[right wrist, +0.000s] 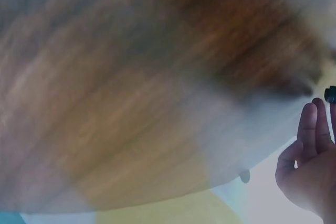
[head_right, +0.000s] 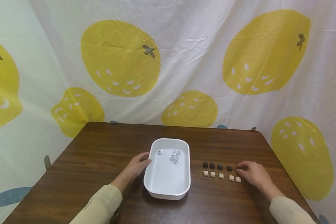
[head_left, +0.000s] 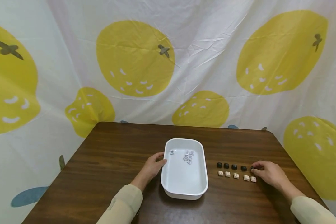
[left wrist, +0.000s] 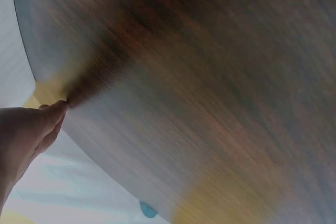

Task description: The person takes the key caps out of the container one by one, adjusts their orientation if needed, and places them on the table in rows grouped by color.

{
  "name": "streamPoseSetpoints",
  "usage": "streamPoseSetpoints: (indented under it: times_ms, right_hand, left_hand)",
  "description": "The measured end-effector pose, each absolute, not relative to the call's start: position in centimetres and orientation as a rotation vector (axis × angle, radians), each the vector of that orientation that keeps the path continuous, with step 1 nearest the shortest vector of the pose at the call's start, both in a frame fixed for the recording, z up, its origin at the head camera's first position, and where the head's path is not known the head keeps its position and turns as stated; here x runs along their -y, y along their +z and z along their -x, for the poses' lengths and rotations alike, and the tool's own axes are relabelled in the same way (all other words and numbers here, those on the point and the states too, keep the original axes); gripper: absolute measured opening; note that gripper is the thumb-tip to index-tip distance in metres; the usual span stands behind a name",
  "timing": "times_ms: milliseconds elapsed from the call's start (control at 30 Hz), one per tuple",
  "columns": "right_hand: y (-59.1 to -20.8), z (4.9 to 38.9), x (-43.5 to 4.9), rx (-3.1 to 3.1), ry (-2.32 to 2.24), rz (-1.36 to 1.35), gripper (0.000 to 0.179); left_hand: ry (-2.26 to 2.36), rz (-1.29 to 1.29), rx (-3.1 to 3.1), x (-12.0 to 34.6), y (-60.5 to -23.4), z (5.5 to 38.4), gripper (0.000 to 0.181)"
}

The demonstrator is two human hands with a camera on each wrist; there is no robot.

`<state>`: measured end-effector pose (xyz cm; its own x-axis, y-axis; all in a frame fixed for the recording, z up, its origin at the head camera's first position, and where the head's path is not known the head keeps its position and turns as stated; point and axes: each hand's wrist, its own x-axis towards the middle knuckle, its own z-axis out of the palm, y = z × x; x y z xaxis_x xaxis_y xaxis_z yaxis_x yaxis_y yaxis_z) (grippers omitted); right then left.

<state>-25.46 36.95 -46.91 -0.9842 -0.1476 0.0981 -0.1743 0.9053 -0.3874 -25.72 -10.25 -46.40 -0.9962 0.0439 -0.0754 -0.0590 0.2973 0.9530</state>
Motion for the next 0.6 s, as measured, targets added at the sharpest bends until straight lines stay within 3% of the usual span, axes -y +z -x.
streamPoseSetpoints:
  times_ms: [600]
  right_hand:
    - [-45.6, 25.6, -36.8, 3.102, 0.485, -0.223, 0.041]
  left_hand:
    - [1.855, -0.033, -2.443, 10.4, -46.7, 25.9, 0.037]
